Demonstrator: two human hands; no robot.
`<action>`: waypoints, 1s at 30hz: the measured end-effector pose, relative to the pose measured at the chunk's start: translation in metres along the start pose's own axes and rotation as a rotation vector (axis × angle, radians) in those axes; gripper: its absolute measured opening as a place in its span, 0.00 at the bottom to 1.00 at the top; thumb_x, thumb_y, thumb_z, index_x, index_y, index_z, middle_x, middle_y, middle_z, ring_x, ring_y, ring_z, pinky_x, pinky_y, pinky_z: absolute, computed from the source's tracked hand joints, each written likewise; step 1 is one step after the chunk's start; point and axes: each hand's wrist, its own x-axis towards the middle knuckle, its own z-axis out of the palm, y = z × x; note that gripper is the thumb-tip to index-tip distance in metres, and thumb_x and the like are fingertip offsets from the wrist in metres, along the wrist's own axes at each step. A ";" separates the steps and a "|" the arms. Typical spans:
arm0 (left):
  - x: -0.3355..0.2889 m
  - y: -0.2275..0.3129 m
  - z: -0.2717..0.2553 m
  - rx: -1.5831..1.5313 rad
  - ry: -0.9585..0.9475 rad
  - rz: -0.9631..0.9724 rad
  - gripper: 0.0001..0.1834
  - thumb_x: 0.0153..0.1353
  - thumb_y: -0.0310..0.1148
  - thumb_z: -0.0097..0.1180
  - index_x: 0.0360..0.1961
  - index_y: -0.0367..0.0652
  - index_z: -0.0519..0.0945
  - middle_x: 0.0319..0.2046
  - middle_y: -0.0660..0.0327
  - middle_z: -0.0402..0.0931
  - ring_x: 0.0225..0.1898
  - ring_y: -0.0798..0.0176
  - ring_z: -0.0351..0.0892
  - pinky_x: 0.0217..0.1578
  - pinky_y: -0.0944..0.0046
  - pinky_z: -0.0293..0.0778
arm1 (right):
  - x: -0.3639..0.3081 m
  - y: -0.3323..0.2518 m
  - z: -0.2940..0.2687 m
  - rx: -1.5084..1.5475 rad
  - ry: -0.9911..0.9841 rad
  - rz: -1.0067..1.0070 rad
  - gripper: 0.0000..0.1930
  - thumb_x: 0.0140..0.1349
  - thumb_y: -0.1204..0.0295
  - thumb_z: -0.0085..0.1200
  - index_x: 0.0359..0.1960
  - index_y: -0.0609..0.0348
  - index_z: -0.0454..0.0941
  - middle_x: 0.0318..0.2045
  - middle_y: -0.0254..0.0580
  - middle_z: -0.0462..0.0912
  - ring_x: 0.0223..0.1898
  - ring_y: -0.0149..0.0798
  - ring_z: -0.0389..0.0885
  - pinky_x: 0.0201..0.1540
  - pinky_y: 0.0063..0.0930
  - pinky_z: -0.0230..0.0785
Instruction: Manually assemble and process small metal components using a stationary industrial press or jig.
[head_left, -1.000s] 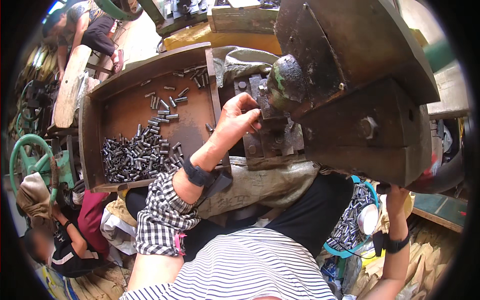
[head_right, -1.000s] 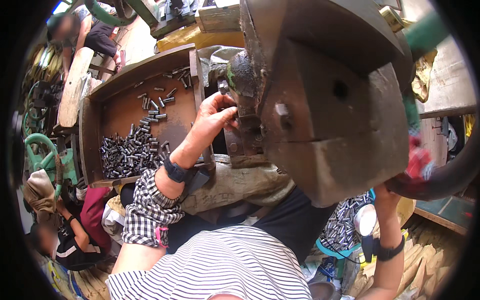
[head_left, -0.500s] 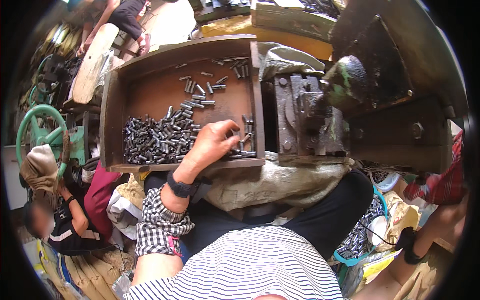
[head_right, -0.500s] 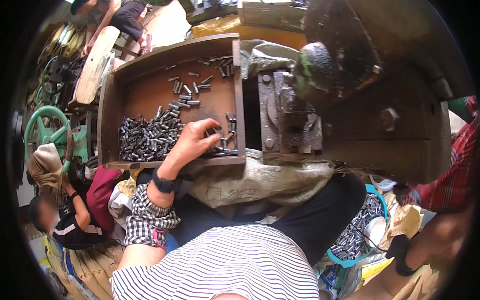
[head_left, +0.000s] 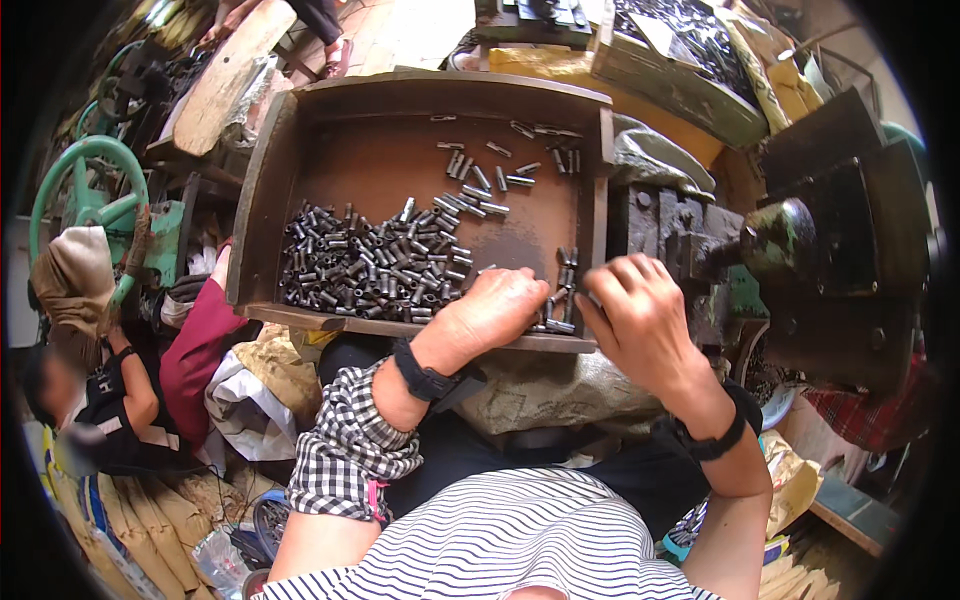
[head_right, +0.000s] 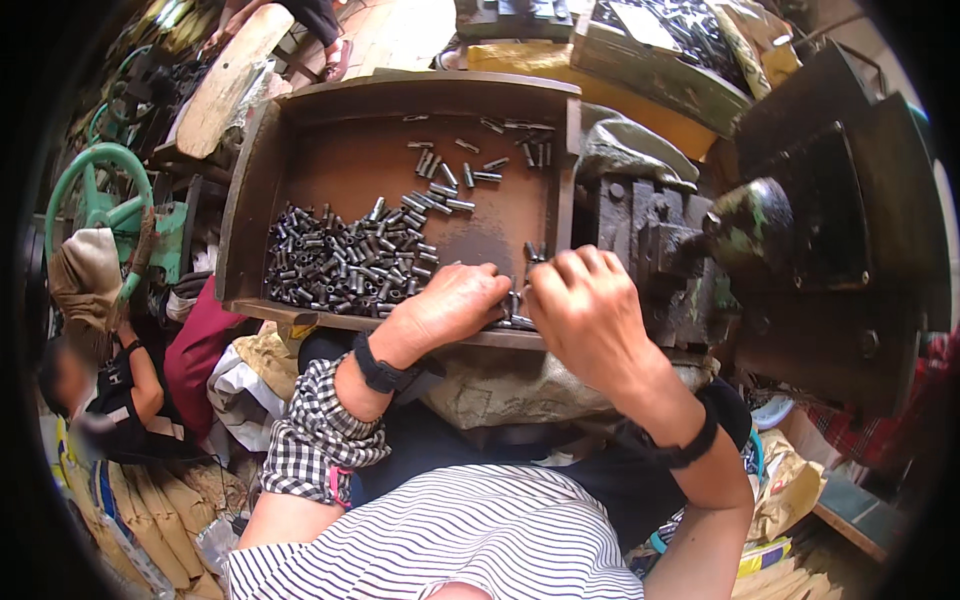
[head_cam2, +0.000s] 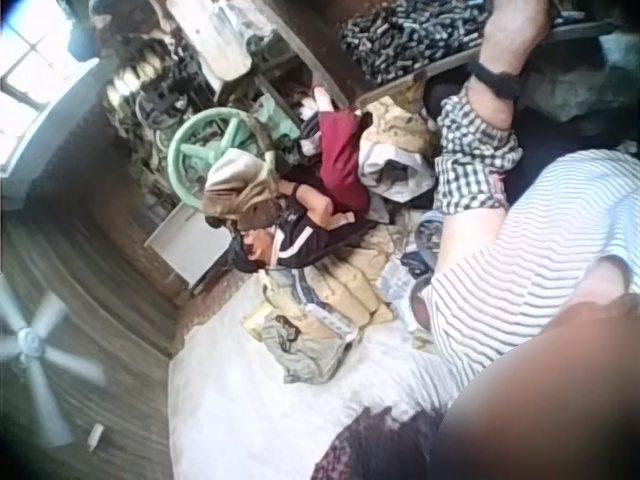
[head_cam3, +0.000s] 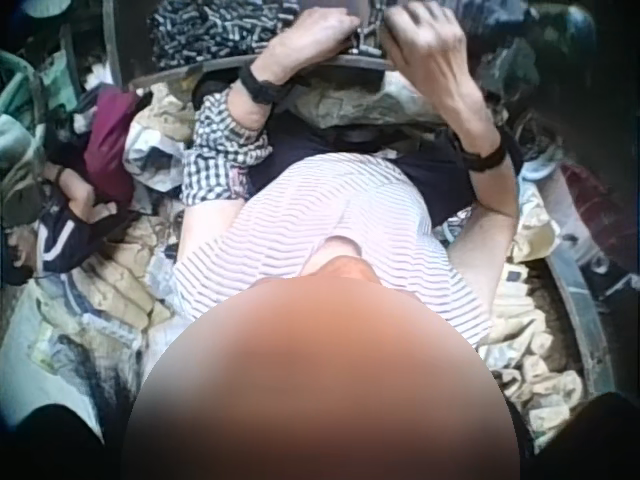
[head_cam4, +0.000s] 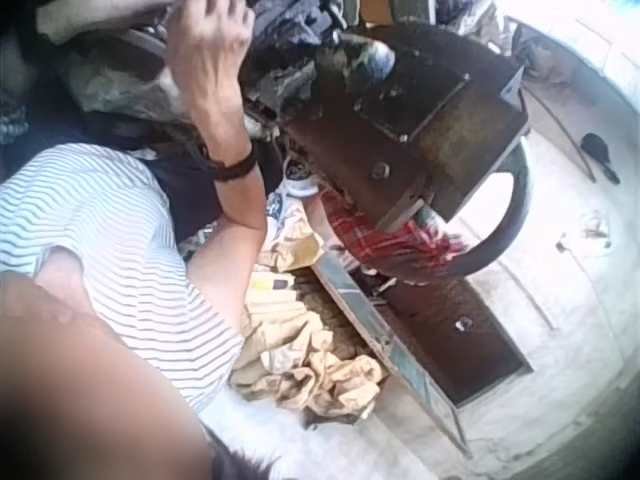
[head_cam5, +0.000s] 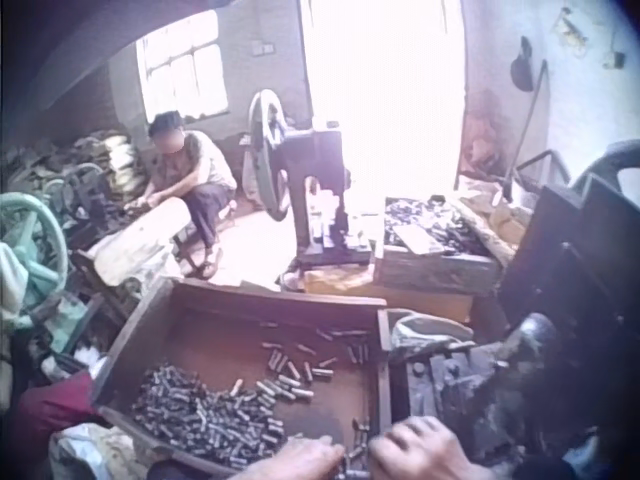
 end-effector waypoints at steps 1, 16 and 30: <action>-0.003 -0.001 0.000 0.014 0.022 0.008 0.08 0.50 0.32 0.57 0.28 0.40 0.74 0.27 0.52 0.73 0.31 0.46 0.77 0.33 0.51 0.74 | 0.012 0.004 0.009 -0.036 -0.076 0.050 0.08 0.48 0.73 0.55 0.29 0.61 0.71 0.29 0.47 0.73 0.33 0.48 0.75 0.37 0.39 0.67; -0.002 0.000 0.010 0.090 0.156 -0.001 0.04 0.47 0.29 0.55 0.26 0.43 0.76 0.23 0.57 0.74 0.24 0.55 0.79 0.26 0.59 0.74 | 0.174 0.016 0.122 -0.085 -0.437 -0.055 0.23 0.55 0.69 0.53 0.53 0.59 0.65 0.48 0.58 0.68 0.46 0.58 0.72 0.44 0.47 0.70; -0.011 -0.001 -0.010 0.038 -0.002 0.066 0.11 0.44 0.26 0.54 0.32 0.38 0.76 0.24 0.53 0.78 0.30 0.55 0.81 0.30 0.57 0.76 | 0.086 0.026 0.092 -0.172 -0.451 -0.063 0.11 0.50 0.73 0.54 0.37 0.59 0.74 0.38 0.51 0.76 0.43 0.50 0.75 0.42 0.43 0.66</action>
